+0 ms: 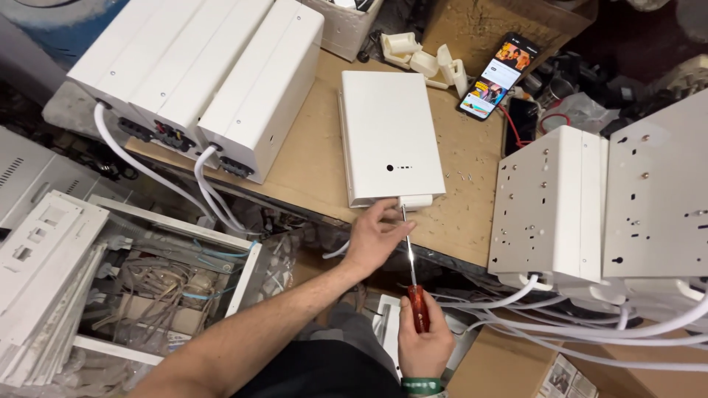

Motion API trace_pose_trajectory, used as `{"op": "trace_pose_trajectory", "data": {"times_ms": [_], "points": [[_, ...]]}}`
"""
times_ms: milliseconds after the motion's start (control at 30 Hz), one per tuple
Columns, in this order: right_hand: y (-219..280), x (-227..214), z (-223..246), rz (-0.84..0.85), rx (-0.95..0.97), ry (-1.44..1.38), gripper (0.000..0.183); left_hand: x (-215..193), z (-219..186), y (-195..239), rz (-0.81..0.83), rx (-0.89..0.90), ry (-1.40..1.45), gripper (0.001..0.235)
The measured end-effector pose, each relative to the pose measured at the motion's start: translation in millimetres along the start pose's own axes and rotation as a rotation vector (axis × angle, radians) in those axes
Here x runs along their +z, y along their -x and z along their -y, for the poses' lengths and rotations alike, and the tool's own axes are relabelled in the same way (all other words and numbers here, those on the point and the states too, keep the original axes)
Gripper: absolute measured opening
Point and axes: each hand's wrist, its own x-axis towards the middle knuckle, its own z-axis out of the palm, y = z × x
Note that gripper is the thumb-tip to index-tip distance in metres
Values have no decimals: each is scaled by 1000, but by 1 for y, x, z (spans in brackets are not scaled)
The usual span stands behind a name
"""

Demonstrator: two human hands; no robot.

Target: The person attaches a white end cap to a white metal enclosure on a cluttered workbench, holding the enclosure steady with one hand while driving screws with a red-handled screwdriver in the other. They reposition the enclosure several times to fasten different sides, then press on the panel to check it.

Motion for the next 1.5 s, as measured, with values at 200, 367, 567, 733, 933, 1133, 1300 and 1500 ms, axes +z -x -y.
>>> {"op": "trace_pose_trajectory", "data": {"times_ms": [200, 367, 567, 733, 933, 1133, 1300, 1500], "points": [[-17, -15, -11, 244, 756, -853, 35, -9, -3, -6, 43, 6, 5, 56], [-13, -9, -19, 275, 714, -731, 34, -19, 5, -12, 103, 14, 32, 52], [-15, -10, 56, -97, -236, 251, 29, -9, 10, -16, 92, 36, 69, 45], [-12, -5, 22, 10, 52, 54, 35, -6, -2, -12, 75, -129, 215, 46], [-75, -23, 7, 33, 43, 47, 35, -4, -1, -14, 37, -173, 223, 46], [-237, 12, 16, 105, -200, 272, 40, -5, -6, -13, 30, -199, 217, 43], [-356, 70, -21, 254, -156, 239, 58, -4, -3, -13, 20, -218, 231, 43], [-425, 107, -54, 221, -329, 398, 58, -4, 0, -15, -17, -204, 285, 45]]}}
